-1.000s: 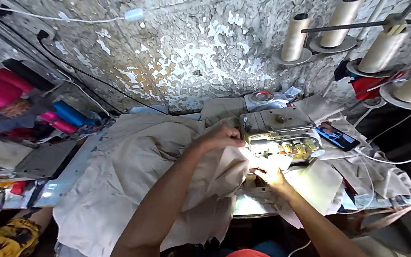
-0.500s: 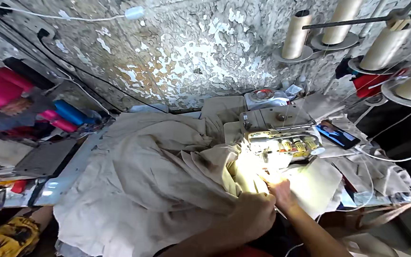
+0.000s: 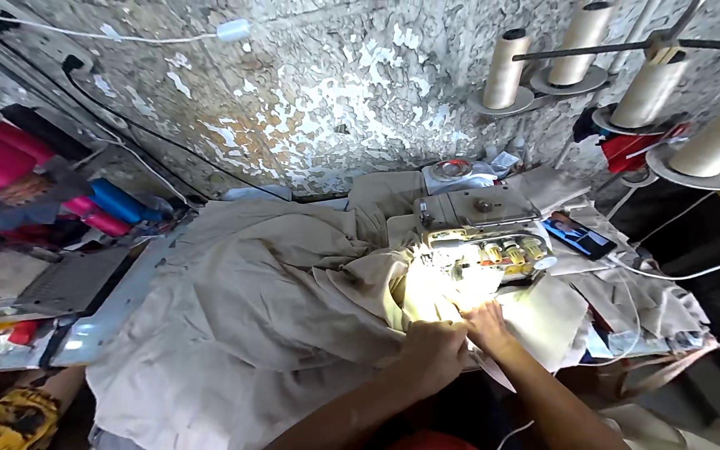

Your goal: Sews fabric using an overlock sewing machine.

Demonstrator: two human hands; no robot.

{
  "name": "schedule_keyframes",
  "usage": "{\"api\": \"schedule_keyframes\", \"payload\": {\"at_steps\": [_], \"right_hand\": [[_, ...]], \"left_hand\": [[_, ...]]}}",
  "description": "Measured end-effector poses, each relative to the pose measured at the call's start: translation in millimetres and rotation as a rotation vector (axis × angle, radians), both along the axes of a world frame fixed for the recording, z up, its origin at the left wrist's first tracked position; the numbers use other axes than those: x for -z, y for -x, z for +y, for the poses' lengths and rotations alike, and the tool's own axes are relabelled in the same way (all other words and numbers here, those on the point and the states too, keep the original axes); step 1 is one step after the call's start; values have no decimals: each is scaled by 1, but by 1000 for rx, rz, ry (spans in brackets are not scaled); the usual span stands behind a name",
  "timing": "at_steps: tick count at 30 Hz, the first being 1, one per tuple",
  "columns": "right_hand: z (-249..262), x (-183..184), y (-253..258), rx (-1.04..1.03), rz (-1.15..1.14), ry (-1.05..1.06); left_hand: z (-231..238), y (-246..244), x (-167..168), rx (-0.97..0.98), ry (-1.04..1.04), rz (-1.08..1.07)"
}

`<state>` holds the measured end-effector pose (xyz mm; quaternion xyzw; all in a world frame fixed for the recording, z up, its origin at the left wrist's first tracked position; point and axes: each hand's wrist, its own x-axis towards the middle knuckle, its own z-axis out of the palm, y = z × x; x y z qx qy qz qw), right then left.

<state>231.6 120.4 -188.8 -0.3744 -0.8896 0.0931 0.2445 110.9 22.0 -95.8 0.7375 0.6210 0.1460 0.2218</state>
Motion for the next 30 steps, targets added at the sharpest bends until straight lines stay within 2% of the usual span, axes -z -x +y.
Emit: {"api": "schedule_keyframes", "payload": {"at_steps": [4, 7, 9, 11, 12, 14, 15, 17, 20, 23, 25, 28, 30], "right_hand": [[3, -3, 2, 27, -14, 87], [-6, 4, 9, 104, 165, 128], [-26, 10, 19, 159, 348, 166], [-48, 7, 31, 52, 453, 344], [-54, 2, 39, -42, 417, 417], [-54, -23, 57, -217, 216, 693], [-52, -29, 71, -290, 162, 762], [-48, -22, 95, -393, 179, 741], [-39, -23, 109, -437, 121, 934], [-42, 7, 105, -472, 296, 863], [-44, 24, 83, -460, 406, 685], [-35, 28, 42, -165, 652, 261], [-16, 1, 21, 8, 535, 187]], "left_hand": [[6, 14, -12, -84, -28, -28], [16, 36, -47, -215, 113, -29], [26, 50, -64, -299, 111, 14], [35, 55, -74, -305, 114, 102], [40, 54, -79, -287, 126, 147], [46, 47, -84, -216, 147, 207], [47, 42, -86, -174, 176, 231], [47, 35, -88, -108, 222, 289], [42, 41, -84, -56, 200, 316], [30, 58, -69, -31, 31, 321], [24, 67, -59, -15, -77, 311], [21, 69, -51, 27, -198, 283], [22, 63, -48, 63, -243, 272]]}}
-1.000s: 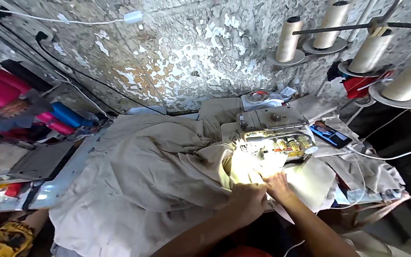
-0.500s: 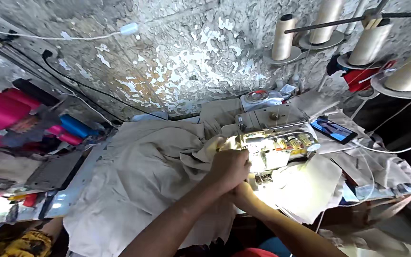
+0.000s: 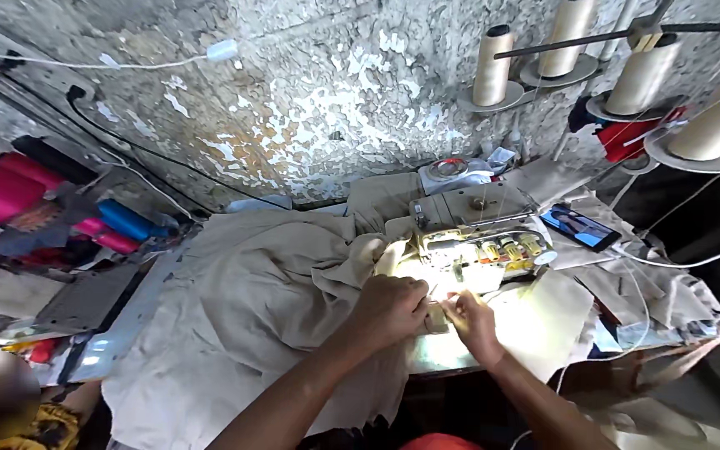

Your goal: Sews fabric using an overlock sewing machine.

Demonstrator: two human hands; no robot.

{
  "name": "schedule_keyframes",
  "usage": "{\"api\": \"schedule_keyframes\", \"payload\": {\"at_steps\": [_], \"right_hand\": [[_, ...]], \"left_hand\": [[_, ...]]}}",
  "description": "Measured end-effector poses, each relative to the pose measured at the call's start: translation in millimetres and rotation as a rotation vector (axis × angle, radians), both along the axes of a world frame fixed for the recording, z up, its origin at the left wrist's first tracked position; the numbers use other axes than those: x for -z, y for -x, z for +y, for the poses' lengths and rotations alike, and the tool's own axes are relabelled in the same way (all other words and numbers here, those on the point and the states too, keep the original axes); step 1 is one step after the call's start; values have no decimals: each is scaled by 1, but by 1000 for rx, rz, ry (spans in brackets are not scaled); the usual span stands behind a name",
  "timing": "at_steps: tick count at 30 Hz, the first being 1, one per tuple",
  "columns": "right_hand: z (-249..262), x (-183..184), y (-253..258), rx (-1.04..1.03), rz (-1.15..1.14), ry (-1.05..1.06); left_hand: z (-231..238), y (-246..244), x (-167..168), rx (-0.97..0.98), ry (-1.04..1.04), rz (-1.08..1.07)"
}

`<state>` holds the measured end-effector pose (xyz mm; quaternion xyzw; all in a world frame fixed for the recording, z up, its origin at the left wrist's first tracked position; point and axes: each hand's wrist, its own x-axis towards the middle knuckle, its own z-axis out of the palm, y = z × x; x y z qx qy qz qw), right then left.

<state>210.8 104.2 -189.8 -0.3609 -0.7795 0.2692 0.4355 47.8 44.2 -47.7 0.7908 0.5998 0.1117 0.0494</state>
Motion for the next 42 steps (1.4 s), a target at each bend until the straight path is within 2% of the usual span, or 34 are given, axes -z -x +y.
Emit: {"api": "schedule_keyframes", "payload": {"at_steps": [4, 9, 13, 17, 28, 34, 38, 42], "right_hand": [[29, -27, -6, -91, -251, 98], [18, 2, -10, -65, -142, 88], [6, 21, -13, 13, -100, 31], [7, 31, -12, 44, -118, -53], [9, 40, -5, 84, -58, -91], [9, 40, -5, 94, -74, -115], [9, 37, -6, 90, -122, -120], [11, 35, -8, 74, -157, -151]], "left_hand": [[5, -10, -6, 39, 37, 25], [6, 2, -13, -47, 69, -59], [-26, -44, 33, 64, 16, -134], [-43, -70, 77, 2, -126, -69], [-20, -62, 97, -78, -198, -100], [-5, -59, 96, -147, -106, -60], [4, -57, 89, -177, 69, -66], [9, -51, 89, -180, 114, -90]]}}
